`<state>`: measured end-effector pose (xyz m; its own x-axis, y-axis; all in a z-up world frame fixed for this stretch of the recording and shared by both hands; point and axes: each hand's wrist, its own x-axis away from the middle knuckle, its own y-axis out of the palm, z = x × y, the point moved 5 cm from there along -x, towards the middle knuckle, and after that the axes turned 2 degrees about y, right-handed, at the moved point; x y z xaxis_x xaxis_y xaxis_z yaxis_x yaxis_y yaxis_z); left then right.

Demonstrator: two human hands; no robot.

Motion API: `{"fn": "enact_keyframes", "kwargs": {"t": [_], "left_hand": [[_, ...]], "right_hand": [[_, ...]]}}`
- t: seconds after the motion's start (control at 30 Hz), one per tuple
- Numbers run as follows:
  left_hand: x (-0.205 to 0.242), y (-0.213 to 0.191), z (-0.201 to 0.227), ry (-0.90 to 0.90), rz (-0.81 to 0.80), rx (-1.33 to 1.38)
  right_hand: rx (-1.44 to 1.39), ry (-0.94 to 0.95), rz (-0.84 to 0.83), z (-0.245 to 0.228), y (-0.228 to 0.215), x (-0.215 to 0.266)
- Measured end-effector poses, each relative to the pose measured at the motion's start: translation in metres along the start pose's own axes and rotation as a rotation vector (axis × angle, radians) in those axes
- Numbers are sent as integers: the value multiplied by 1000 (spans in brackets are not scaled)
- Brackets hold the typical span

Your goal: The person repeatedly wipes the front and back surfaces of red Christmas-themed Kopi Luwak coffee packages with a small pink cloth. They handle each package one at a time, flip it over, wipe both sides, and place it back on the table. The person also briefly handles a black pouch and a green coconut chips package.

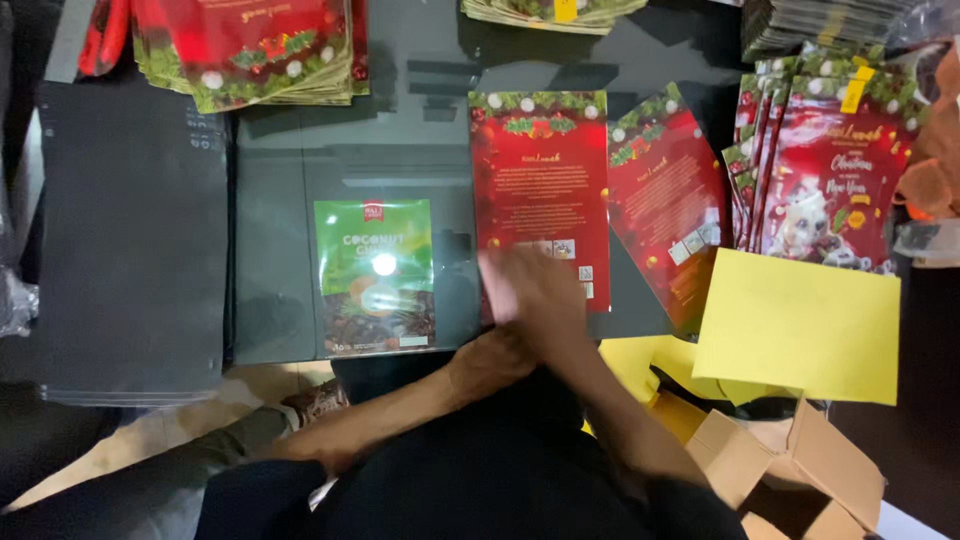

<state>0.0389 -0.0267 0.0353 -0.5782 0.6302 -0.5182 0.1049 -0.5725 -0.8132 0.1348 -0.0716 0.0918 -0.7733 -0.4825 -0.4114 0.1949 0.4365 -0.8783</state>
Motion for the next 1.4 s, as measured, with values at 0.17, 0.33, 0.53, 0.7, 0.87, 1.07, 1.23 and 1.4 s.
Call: {"fn": "enact_keyframes", "kwargs": {"t": [0.17, 0.33, 0.53, 0.7, 0.87, 1.07, 1.23, 1.4], "left_hand": [[4, 7, -14, -50, -48, 131], [-39, -102, -106, -320, 235, 210], [-55, -62, -186, -350, -93, 161], [-50, -54, -192, -337, -184, 63], [-60, -62, -193, -344, -135, 70], [-70, -41, -173, -435, -207, -247], [-95, -1, -131, -463, -115, -400], [-79, 38, -53, -216, 113, -235]], "right_hand": [[199, 153, -136, 72, 82, -132], [222, 107, -184, 40, 60, -72], [-76, -46, -77, -29, -2, 70], [-348, -159, -285, -7, -15, 70], [-50, -339, -327, 54, 1, -46], [-86, -154, -388, 72, -40, -12], [-28, 105, -621, 51, -115, 47], [-108, 364, -546, 54, -143, 66]]}}
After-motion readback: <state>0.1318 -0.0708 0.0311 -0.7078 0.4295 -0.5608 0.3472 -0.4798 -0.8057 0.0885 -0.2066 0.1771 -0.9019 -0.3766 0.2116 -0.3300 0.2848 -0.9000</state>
